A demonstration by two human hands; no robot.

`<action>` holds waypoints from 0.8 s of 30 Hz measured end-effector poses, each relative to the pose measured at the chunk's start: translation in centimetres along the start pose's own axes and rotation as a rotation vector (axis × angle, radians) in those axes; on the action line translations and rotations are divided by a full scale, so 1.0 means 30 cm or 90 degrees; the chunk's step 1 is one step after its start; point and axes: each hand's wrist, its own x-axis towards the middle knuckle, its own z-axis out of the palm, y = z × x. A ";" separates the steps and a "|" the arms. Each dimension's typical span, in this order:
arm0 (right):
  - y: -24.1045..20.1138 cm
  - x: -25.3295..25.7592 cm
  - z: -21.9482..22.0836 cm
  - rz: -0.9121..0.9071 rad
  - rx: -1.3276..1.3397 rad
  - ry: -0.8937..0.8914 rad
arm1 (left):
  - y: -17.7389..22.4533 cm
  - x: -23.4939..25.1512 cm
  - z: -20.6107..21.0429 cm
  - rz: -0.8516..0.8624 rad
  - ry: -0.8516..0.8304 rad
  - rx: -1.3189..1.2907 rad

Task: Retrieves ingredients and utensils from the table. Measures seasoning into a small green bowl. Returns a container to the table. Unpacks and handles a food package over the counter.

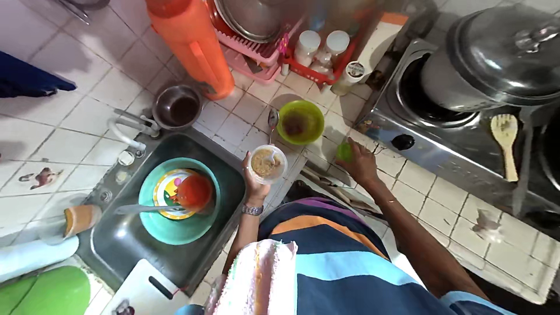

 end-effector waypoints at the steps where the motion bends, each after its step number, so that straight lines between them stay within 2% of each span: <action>1: 0.042 -0.008 0.033 -0.003 -0.009 0.010 | -0.002 -0.001 0.006 0.016 -0.026 0.021; 5: 0.107 -0.016 0.110 -0.028 -0.020 0.006 | 0.005 -0.004 0.056 0.064 -0.014 0.119; 8: 0.054 -0.025 0.084 -0.029 0.040 0.018 | 0.016 -0.002 0.046 0.048 -0.114 0.095; 12: -0.166 -0.044 -0.043 -0.133 0.264 0.060 | 0.018 0.001 0.040 0.032 -0.135 0.115; 14: -0.310 -0.049 -0.097 -0.148 0.433 0.014 | 0.006 -0.003 0.039 0.030 -0.138 0.118; 16: -0.440 -0.046 -0.109 -0.150 0.562 -0.082 | -0.012 -0.011 0.040 0.025 -0.165 0.124; 18: -0.538 -0.026 -0.077 -0.097 0.627 -0.176 | -0.032 -0.024 0.058 0.024 -0.169 0.125; 20: -0.599 -0.009 -0.044 0.020 0.736 -0.240 | -0.044 -0.041 0.081 0.029 -0.139 0.121; 24: -0.634 0.016 -0.032 0.119 0.846 -0.320 | -0.045 -0.045 0.069 0.035 -0.136 0.095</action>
